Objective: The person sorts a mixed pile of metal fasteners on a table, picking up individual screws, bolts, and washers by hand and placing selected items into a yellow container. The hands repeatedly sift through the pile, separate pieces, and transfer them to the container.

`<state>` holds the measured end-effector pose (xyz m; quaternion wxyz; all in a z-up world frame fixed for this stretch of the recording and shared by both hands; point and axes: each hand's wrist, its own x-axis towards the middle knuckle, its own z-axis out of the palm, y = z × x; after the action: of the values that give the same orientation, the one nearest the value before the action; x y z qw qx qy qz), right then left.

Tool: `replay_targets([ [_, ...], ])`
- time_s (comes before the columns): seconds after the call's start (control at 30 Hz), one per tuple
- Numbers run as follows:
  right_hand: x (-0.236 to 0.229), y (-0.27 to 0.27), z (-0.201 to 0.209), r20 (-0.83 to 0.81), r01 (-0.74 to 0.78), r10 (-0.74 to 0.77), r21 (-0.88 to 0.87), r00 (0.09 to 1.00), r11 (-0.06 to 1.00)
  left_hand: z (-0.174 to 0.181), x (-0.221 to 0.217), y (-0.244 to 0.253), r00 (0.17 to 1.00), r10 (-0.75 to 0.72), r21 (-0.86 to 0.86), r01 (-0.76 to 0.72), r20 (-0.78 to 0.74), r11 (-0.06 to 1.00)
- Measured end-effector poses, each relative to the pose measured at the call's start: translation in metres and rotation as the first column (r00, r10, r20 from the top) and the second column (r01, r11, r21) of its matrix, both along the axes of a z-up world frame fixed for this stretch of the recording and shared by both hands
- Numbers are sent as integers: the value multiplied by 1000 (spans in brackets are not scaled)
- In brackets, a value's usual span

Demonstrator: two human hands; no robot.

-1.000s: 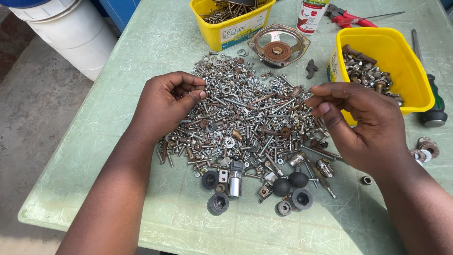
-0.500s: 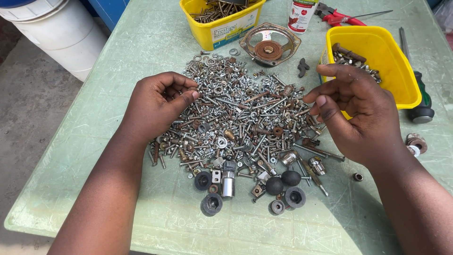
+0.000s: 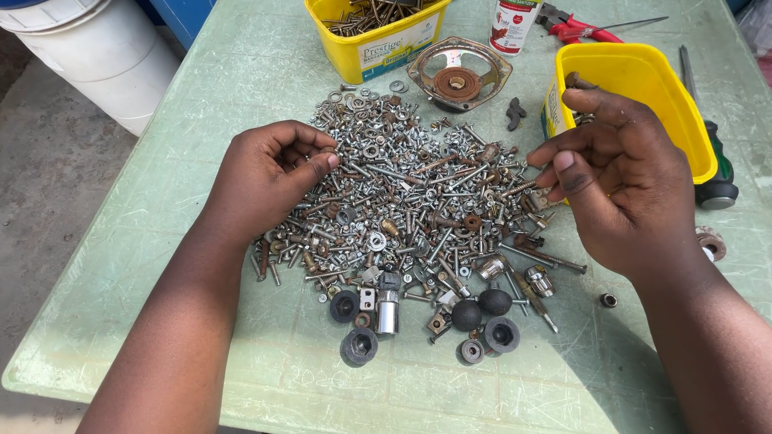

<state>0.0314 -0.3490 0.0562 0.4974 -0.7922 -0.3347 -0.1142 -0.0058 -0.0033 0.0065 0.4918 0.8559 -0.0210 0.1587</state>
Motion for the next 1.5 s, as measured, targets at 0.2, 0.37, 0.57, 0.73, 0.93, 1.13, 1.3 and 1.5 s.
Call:
replay_targets([
  [0.2, -1, 0, 1, 5, 10, -10, -17, 1000, 1000, 0, 1, -2, 1000, 8, -17, -8, -2, 1000],
  [0.37, 1, -1, -4, 6, -3, 3, -36, 1000, 999, -1, 1, 2, 996, 30, 53, -34, 78, 998],
  [0.57, -7, 12, -6, 73, -18, 31, -178, 997, 984, -3, 2, 2, 994, 16, 63, -23, 112, 998],
  [0.73, -5, 24, -23, 187, -65, 158, -426, 970, 902, -1, 0, -1, 998, 27, 67, -31, 54, 997],
  [0.93, 1, 32, -39, 104, -115, 210, -569, 972, 814, -3, 1, -1, 997, 8, 68, -13, 71, 998],
  [1.13, 4, 26, -35, 146, -64, 185, -593, 972, 803, -1, 1, 0, 997, -16, 83, 9, 81, 997],
  [1.3, 7, 18, -33, 104, -198, 305, -560, 947, 804, 1, 0, 3, 997, 69, 49, -71, 30, 996],
  [1.5, 4, 18, -30, 107, -237, 351, -555, 930, 798, 0, 1, 17, 956, 284, -4, -285, -78, 959],
])
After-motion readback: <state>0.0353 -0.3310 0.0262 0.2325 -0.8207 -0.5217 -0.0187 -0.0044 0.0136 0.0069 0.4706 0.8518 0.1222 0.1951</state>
